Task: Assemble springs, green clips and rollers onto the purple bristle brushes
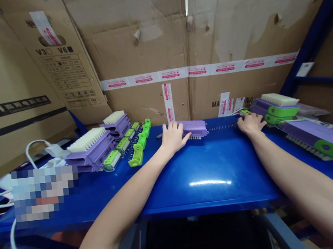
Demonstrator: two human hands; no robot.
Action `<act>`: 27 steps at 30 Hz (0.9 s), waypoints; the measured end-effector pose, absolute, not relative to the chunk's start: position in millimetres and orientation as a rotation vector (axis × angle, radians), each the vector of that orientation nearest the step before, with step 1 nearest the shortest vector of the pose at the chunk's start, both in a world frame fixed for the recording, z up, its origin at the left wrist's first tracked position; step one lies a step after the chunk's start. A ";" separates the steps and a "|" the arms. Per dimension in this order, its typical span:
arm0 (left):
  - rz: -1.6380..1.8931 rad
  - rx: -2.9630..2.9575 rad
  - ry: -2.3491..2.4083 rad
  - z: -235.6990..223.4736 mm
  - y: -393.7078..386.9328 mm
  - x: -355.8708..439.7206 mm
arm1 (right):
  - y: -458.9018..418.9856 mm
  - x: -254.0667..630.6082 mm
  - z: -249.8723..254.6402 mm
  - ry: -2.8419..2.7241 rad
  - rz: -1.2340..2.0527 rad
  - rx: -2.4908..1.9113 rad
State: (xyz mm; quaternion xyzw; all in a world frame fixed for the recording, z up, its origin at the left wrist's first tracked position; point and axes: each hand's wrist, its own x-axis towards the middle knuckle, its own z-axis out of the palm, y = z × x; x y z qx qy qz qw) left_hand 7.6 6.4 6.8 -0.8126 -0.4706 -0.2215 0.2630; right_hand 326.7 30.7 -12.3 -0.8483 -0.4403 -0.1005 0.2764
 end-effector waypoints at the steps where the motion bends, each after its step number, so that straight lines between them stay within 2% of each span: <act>1: -0.599 -2.198 -1.271 6.8 6.3 7.6 | 31.0 327.2 -12.2 -1.185 -0.280 -2.283; 15: -0.599 -2.178 -1.273 5.3 7.1 7.9 | 25.1 326.6 -7.3 -1.175 -0.484 -2.224; 21: -0.619 -2.156 -1.290 5.4 6.8 8.2 | 21.8 321.7 -4.9 -1.293 -0.345 -2.343; 27: -0.595 -2.107 -1.404 3.6 9.6 6.5 | 22.5 311.2 0.5 -1.455 -0.451 -2.279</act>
